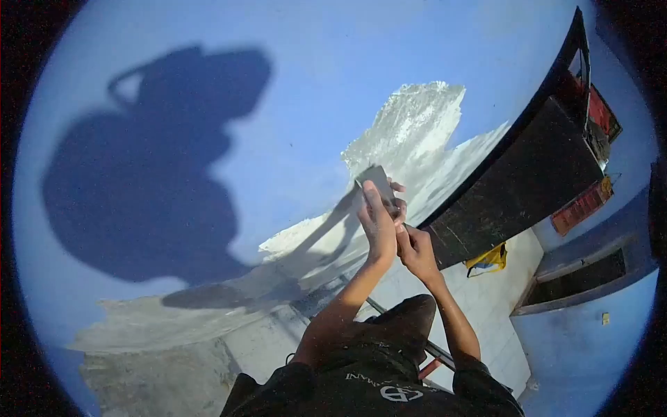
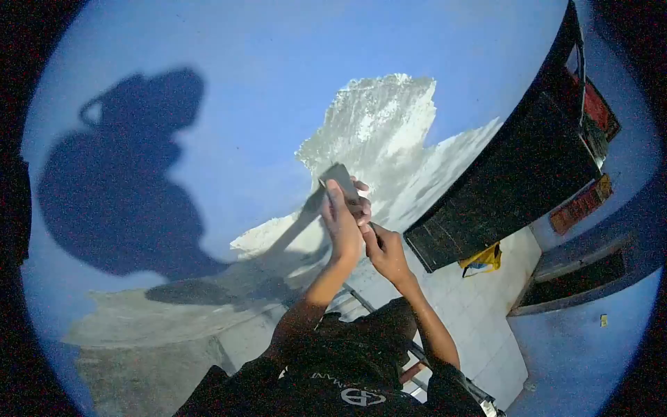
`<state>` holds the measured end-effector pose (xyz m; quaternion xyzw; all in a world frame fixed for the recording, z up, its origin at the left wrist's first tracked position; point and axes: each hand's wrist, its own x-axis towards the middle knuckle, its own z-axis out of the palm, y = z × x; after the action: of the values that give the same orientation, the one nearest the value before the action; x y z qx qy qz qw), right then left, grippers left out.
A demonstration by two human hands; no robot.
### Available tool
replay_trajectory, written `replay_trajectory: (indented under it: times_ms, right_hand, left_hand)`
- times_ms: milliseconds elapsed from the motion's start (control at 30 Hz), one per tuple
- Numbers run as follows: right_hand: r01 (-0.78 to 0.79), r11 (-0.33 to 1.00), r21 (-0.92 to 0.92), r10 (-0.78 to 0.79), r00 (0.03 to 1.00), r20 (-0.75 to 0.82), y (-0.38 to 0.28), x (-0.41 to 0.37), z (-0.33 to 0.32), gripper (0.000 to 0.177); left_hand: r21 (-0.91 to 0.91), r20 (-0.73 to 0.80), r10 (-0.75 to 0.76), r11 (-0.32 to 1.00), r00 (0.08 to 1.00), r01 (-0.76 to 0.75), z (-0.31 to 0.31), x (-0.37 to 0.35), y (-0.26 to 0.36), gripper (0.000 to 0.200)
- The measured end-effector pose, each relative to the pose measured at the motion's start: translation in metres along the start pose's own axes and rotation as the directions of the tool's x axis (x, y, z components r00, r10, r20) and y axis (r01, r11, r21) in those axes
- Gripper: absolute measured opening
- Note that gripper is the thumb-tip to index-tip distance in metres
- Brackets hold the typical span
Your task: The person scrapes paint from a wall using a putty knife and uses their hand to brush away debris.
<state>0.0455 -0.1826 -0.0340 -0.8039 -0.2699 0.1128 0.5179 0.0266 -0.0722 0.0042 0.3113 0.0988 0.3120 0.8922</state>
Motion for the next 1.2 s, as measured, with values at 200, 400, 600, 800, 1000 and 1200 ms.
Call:
replay_trajectory:
  times_ms: [200,400,600,800,1000,1200]
  right_hand:
    - [0.13,0.986,-0.101,-0.132,0.991,-0.014,-0.013,0.016,-0.006,0.038]
    - [0.136,0.987,-0.082,-0.139,0.99,-0.034,-0.028,0.017,-0.002,0.035]
    - [0.166,0.98,-0.108,-0.164,0.986,0.025,-0.047,0.022,-0.009,0.033]
    - [0.178,0.977,-0.12,-0.179,0.984,0.002,-0.011,0.025,-0.009,0.032]
    - [0.177,0.973,-0.147,-0.181,0.983,-0.013,-0.034,0.019,-0.011,0.039]
    - [0.255,0.952,-0.169,-0.257,0.966,0.009,-0.064,0.024,-0.008,0.033]
  left_hand:
    - [0.015,0.025,0.163,0.986,0.986,-0.163,0.011,0.006,0.007,0.05]
    - [-0.081,0.048,0.097,0.992,0.994,-0.093,0.006,0.011,0.01,0.05]
    - [-0.098,0.0,0.065,0.993,0.998,-0.065,0.024,0.005,0.039,0.053]
    - [-0.074,0.031,0.107,0.992,0.994,-0.105,0.01,0.01,0.005,0.056]
    - [-0.097,0.043,0.064,0.993,0.997,-0.06,0.014,0.008,0.021,0.056]
    - [-0.107,0.03,0.115,0.988,0.993,-0.111,0.029,0.006,0.051,0.055]
